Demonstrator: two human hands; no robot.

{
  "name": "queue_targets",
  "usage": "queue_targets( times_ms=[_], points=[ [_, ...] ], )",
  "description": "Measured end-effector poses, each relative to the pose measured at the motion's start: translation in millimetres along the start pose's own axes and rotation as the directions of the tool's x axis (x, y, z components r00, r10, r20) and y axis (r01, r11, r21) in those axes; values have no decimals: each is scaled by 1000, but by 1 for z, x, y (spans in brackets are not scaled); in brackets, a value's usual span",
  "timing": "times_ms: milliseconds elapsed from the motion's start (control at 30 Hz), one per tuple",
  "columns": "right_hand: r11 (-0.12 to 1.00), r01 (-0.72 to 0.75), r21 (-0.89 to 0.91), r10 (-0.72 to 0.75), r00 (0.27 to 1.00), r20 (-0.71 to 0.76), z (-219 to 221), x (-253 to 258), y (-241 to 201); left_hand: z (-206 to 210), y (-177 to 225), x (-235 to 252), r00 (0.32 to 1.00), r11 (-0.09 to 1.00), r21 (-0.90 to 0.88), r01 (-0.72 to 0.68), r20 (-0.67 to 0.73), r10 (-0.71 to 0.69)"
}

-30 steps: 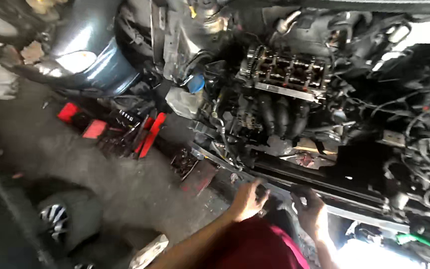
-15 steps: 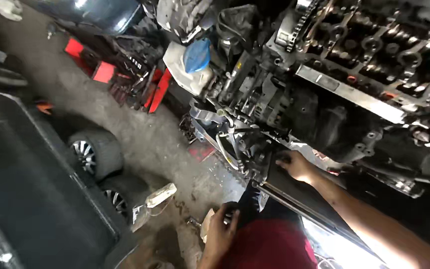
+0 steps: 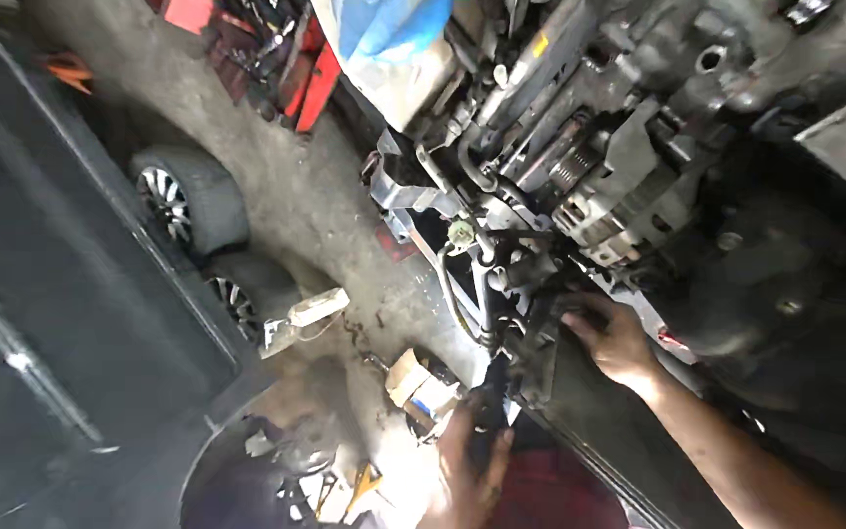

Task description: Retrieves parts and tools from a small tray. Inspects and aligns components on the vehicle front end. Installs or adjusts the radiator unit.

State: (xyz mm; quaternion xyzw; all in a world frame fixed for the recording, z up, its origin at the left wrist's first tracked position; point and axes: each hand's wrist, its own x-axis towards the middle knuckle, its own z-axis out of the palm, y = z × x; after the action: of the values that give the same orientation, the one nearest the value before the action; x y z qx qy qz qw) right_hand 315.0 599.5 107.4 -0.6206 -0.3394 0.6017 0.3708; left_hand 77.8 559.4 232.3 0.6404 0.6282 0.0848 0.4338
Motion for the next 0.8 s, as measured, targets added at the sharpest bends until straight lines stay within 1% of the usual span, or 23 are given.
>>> queue_targets(
  times_ms=[67,100,167,200,267,333,400,467,567,600,667,733,800],
  points=[
    [996,88,24,-87,995,-44,3,-7,-9,6,2,5,1000,1000,-18,22,-13,-22],
    [993,114,34,-113,993,-32,4,-9,-16,9,1,8,1000,999,-39,27,-12,-28],
    [988,151,16,-152,988,39,7,-12,-27,15,1,9,999,998,-61,34,-11,-35],
    [985,170,-31,-166,982,91,8,-12,-31,17,2,9,999,996,-76,39,8,-39],
    [960,199,-195,-163,968,189,8,-8,-37,20,2,6,998,993,-105,43,46,-39],
    [927,236,-293,-163,954,252,7,-4,-39,24,2,3,998,992,-123,35,57,-28],
    [928,241,-284,-173,954,244,8,-4,-40,26,4,2,998,991,-128,43,44,-38],
    [956,229,-184,-199,966,167,9,-7,-42,27,3,1,996,982,-171,83,30,-79],
    [983,185,-23,-184,982,39,8,-11,-37,29,-2,2,975,923,-313,221,61,-213],
    [990,136,21,-136,991,8,7,-11,-33,31,-5,3,964,891,-368,265,93,-249],
    [993,-5,120,9,1000,-26,2,-7,-22,35,-10,6,939,826,-446,344,168,-300],
    [982,-145,124,148,989,-20,-1,1,-9,43,-17,9,938,807,-479,346,178,-297],
    [973,-227,42,227,974,7,-4,3,1,53,-23,7,956,824,-486,291,115,-270]
  ],
)
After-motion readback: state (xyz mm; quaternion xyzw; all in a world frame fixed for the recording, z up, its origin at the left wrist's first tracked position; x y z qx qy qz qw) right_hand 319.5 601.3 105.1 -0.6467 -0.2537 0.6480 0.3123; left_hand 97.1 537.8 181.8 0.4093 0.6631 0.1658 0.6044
